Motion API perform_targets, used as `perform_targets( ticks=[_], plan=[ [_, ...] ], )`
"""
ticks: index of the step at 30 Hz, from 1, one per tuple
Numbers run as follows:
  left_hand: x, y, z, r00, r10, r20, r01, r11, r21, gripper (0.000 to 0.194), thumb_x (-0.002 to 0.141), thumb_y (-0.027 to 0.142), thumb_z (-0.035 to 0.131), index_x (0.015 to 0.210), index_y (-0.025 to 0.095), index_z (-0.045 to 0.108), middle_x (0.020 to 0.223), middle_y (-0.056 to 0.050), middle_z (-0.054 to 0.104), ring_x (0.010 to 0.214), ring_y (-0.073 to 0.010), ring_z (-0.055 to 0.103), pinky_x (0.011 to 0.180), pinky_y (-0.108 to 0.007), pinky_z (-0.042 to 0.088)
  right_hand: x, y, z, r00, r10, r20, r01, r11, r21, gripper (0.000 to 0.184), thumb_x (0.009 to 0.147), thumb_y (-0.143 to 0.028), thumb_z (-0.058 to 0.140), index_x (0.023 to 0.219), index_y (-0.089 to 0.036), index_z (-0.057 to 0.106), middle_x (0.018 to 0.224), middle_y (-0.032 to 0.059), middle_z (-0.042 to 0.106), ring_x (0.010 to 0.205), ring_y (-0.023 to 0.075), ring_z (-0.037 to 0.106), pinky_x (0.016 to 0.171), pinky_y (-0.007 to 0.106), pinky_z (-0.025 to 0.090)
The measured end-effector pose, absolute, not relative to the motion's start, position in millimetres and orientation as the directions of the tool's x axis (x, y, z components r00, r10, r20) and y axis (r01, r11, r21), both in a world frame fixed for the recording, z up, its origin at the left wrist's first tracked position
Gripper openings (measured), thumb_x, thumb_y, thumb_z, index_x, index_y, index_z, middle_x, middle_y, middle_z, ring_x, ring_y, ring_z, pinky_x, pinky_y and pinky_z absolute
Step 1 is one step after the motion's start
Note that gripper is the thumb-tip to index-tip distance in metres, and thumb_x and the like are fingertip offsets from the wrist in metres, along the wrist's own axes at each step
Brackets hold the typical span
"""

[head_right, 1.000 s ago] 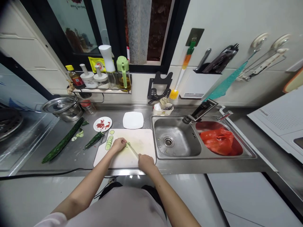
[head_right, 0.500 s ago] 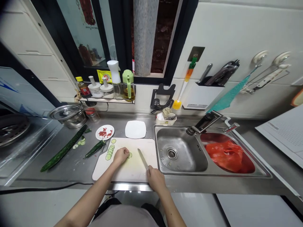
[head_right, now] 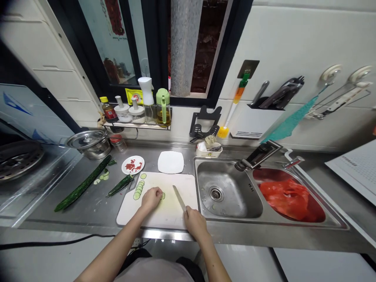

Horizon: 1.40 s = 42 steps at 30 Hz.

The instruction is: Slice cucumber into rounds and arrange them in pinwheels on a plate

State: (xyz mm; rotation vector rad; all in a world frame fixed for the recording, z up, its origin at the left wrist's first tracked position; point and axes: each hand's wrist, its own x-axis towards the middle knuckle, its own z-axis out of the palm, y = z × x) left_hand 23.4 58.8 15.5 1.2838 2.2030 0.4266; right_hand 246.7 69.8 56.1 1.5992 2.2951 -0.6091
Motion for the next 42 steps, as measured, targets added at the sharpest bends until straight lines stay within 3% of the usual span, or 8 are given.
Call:
perform_targets(
  ticks=[5,11,14,22,28,35,42],
  plan=[
    [25.0,47.2,19.0,-0.412,0.869,-0.273,0.657,0.491,0.572,0.01,0.079,0.028,0.058,0.079,0.023,0.066,0.083,-0.001,0.069,0.079,-0.0159,0.062,0.063,-0.023,0.037,242.1,69.0,57.4,-0.339,0.809,-0.48,0.941,0.3,-0.158,0.033,0.095,-0.031,0.031,0.106,-0.019,0.06,0.103,0.0115,0.069,0.097,0.0227,0.064,0.074,0.029,0.038],
    [11.4,23.7,12.0,-0.451,0.854,-0.257,0.471,0.473,0.745,0.013,0.077,0.032,0.061,0.078,0.02,0.065,0.072,0.0,0.067,0.066,-0.0122,0.06,0.061,-0.02,0.038,240.2,67.6,53.3,-0.353,0.803,-0.48,0.935,0.323,-0.148,0.033,0.095,-0.032,0.031,0.108,-0.019,0.059,0.104,0.0121,0.069,0.098,0.0237,0.064,0.075,0.03,0.039],
    [-5.7,7.9,4.4,-0.514,0.825,-0.234,0.421,0.48,0.77,0.016,0.077,0.033,0.06,0.075,0.018,0.064,0.068,0.001,0.065,0.063,-0.0115,0.059,0.06,-0.02,0.038,239.9,67.8,51.1,-0.349,0.808,-0.475,0.937,0.319,-0.145,0.034,0.095,-0.032,0.031,0.108,-0.018,0.059,0.104,0.0126,0.069,0.098,0.0242,0.064,0.074,0.03,0.039],
    [-53.0,-22.3,-12.5,-0.648,0.718,-0.254,0.409,0.609,0.679,0.016,0.078,0.035,0.058,0.078,0.019,0.064,0.069,0.002,0.065,0.065,-0.0119,0.06,0.06,-0.019,0.04,238.4,66.9,47.4,-0.355,0.804,-0.477,0.935,0.321,-0.154,0.034,0.095,-0.032,0.03,0.109,-0.018,0.058,0.103,0.013,0.069,0.096,0.0229,0.064,0.074,0.03,0.039],
    [-61.6,-21.3,-9.9,-0.686,0.677,-0.267,0.409,0.662,0.628,0.016,0.08,0.033,0.055,0.082,0.02,0.064,0.075,0.001,0.068,0.071,-0.0138,0.062,0.062,-0.02,0.041,237.8,65.9,46.8,-0.359,0.802,-0.477,0.932,0.331,-0.144,0.034,0.095,-0.032,0.031,0.11,-0.017,0.058,0.104,0.0138,0.069,0.096,0.0233,0.064,0.076,0.03,0.039],
    [-62.9,-20.0,-5.2,-0.721,0.643,-0.257,0.477,0.73,0.489,0.016,0.08,0.03,0.053,0.088,0.022,0.065,0.081,-0.002,0.071,0.079,-0.0202,0.064,0.065,-0.026,0.04,237.2,64.9,48.5,-0.364,0.799,-0.478,0.93,0.337,-0.145,0.034,0.095,-0.032,0.03,0.11,-0.017,0.058,0.105,0.014,0.068,0.098,0.0243,0.063,0.077,0.031,0.039],
    [-61.3,-20.5,-1.9,-0.722,0.648,-0.241,0.512,0.736,0.443,0.022,0.082,0.031,0.053,0.099,0.024,0.065,0.09,-0.004,0.071,0.087,-0.0232,0.064,0.072,-0.029,0.043,237.2,64.8,50.5,-0.359,0.798,-0.484,0.932,0.334,-0.14,0.032,0.095,-0.032,0.032,0.11,-0.017,0.057,0.105,0.0136,0.068,0.097,0.023,0.063,0.076,0.029,0.039]
  ],
)
